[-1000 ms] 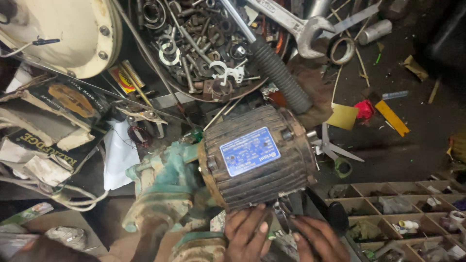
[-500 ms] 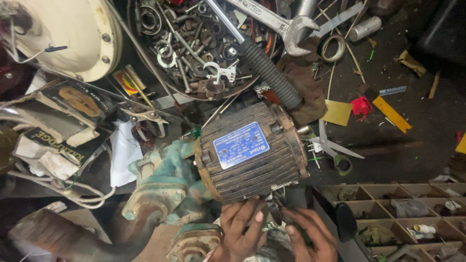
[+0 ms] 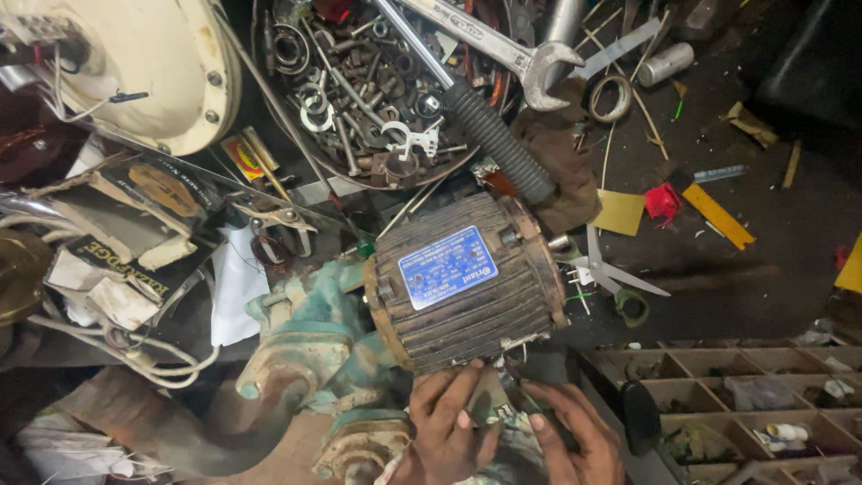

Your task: The person works on an electric motor mounted on a workbench, using a screwdriver to adjust components and applying electrical tape to the wiring. They repeatedly wrap and unwrap tape while manipulating the motor's terminal box and wires.

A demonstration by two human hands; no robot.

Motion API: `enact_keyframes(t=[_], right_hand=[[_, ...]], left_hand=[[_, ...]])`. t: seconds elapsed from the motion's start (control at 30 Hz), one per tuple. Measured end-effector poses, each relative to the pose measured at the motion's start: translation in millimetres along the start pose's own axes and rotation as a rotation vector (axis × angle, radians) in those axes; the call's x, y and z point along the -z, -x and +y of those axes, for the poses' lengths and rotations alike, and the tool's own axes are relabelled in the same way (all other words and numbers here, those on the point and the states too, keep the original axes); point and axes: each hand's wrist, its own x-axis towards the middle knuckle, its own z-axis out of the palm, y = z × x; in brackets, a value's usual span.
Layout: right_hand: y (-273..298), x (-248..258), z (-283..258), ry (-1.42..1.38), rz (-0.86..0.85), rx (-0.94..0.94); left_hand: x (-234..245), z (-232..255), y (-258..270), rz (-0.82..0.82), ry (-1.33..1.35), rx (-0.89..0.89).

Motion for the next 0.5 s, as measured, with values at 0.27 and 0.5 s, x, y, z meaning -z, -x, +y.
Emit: enact_keyframes(t=[0.27,0.5], right_hand=[[6,-10,21,-0.144,0.083,0.057],[11,-12,43,-0.115,0.102,0.097]], left_hand=[[5,-11,14,0.004,0.150,-0.094],[8,-7,28,-0.088,0.201,0.018]])
